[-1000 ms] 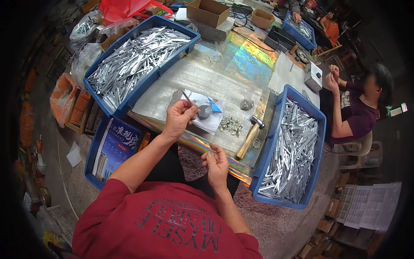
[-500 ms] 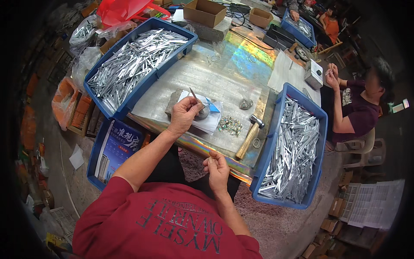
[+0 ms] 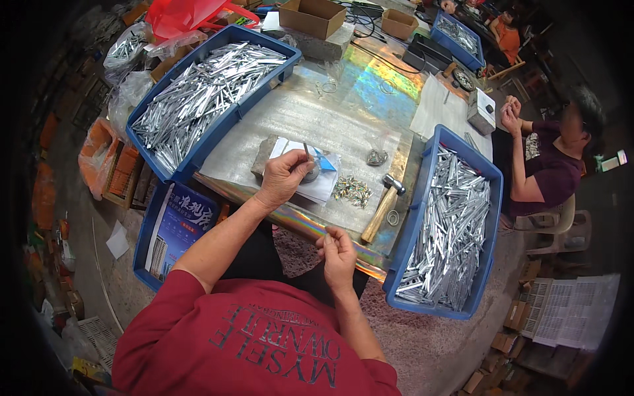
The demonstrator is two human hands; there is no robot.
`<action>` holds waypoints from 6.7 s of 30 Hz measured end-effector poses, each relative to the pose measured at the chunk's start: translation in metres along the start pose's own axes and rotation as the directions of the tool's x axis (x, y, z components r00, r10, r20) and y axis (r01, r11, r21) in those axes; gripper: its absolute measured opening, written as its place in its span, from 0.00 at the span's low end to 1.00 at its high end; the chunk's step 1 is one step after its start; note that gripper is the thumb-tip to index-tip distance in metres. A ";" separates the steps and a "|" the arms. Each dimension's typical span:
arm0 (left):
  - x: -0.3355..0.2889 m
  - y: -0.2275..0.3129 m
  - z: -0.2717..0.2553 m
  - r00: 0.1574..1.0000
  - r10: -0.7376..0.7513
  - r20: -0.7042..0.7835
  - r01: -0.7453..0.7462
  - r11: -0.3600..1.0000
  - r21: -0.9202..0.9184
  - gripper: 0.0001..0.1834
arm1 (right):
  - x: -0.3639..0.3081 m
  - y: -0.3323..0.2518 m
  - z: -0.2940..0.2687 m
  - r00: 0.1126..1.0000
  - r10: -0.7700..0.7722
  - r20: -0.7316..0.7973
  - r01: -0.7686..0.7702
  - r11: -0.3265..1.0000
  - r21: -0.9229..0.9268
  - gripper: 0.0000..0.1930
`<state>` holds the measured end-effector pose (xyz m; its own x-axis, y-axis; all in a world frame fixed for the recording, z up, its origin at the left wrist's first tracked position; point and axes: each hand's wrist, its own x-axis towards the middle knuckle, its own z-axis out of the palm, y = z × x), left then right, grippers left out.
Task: The person takes metal strips from a bin, attaches small components onto them by hand, and hammers them on a block using a hammer.
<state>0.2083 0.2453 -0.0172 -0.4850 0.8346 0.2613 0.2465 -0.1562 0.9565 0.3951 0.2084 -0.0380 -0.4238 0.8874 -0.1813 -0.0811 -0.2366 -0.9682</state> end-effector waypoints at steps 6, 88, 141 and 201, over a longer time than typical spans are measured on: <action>0.006 -0.008 -0.003 0.932 0.345 0.113 -0.361 0.914 0.184 0.06 | 0.051 -0.048 0.011 0.939 -0.343 -0.019 0.326 0.907 -0.266 0.10; 0.003 -0.021 0.000 0.886 0.462 0.049 -0.463 0.870 0.169 0.05 | 0.021 -0.093 0.003 0.838 -0.443 0.319 0.492 0.363 -0.791 0.24; -0.083 0.004 -0.030 0.913 0.234 0.334 -0.287 0.950 0.119 0.06 | 0.004 -0.030 0.036 0.978 -0.201 -0.059 0.183 0.956 -0.231 0.10; 0.004 0.008 -0.212 0.858 0.003 -0.514 -0.129 0.969 -0.211 0.02 | -0.006 0.003 0.017 0.991 0.114 0.066 -0.110 0.992 -0.060 0.07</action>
<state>0.0305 0.1354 0.0196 -0.8465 0.4442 0.2935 0.1246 -0.3707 0.9203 0.3821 0.1959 -0.0374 -0.4887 0.8267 -0.2789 0.0200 -0.3090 -0.9509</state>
